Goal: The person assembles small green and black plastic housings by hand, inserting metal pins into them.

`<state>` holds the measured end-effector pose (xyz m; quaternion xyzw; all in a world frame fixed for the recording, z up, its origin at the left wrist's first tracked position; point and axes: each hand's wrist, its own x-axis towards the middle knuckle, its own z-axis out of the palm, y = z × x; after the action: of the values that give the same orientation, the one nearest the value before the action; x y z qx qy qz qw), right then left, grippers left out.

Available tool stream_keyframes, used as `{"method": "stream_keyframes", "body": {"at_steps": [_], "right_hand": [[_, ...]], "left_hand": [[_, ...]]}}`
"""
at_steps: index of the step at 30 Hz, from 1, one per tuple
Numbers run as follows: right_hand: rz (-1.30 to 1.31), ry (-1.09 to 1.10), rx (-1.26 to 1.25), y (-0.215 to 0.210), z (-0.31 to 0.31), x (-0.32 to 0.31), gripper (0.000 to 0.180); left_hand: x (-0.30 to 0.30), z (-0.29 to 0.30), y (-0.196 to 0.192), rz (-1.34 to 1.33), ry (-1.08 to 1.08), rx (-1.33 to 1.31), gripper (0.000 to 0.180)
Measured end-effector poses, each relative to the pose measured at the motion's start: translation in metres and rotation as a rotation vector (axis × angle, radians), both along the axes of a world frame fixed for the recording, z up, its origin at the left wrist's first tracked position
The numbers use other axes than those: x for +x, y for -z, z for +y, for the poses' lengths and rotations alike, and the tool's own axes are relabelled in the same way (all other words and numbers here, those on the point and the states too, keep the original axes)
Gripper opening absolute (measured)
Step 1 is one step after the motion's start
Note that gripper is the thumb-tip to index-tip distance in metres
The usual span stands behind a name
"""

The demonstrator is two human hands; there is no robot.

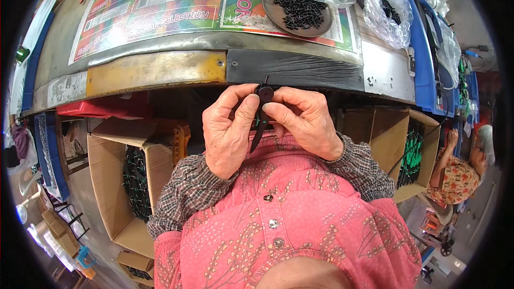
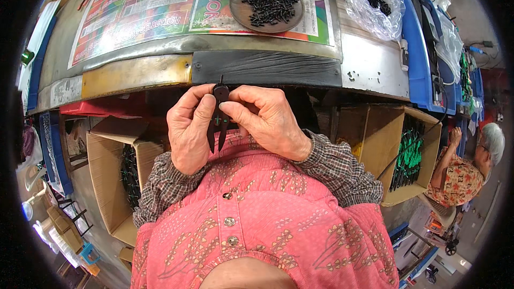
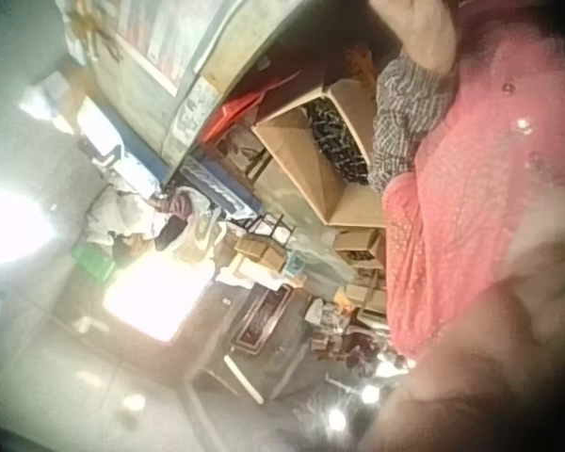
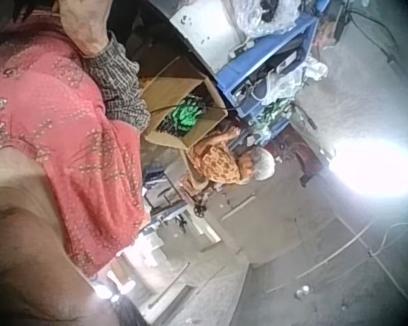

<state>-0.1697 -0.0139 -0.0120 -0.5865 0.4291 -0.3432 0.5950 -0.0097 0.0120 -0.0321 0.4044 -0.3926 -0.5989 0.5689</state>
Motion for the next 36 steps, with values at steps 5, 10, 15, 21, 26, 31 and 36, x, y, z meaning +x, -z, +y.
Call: {"method": "stream_keyframes", "body": {"at_steps": [5,10,15,21,26,31,36], "right_hand": [[0.013,-0.007,0.027,-0.002,-0.001,0.000,0.016],[0.066,-0.031,-0.023,-0.005,-0.003,0.000,0.015],[-0.018,0.033,-0.001,-0.009,-0.004,-0.004,0.009],[-0.147,0.008,0.028,-0.021,-0.020,-0.003,0.011],[-0.177,-0.099,0.025,-0.020,-0.025,-0.006,0.014],[-0.141,-0.099,0.028,-0.027,-0.024,-0.003,0.012],[0.055,-0.137,-0.051,-0.034,-0.023,-0.008,0.008]], "left_hand": [[-0.001,-0.002,0.002,-0.048,-0.047,-0.033,0.018],[-0.002,-0.002,-0.001,0.040,-0.036,0.004,0.016],[0.000,0.000,-0.002,0.040,-0.033,0.004,0.014],[0.003,0.001,-0.001,-0.073,0.036,-0.028,0.013],[0.007,-0.002,-0.009,-0.259,0.088,-0.188,0.014],[0.007,-0.004,-0.007,-0.320,0.031,-0.243,0.012],[0.004,0.000,-0.016,-0.301,0.033,-0.068,0.009]]}}
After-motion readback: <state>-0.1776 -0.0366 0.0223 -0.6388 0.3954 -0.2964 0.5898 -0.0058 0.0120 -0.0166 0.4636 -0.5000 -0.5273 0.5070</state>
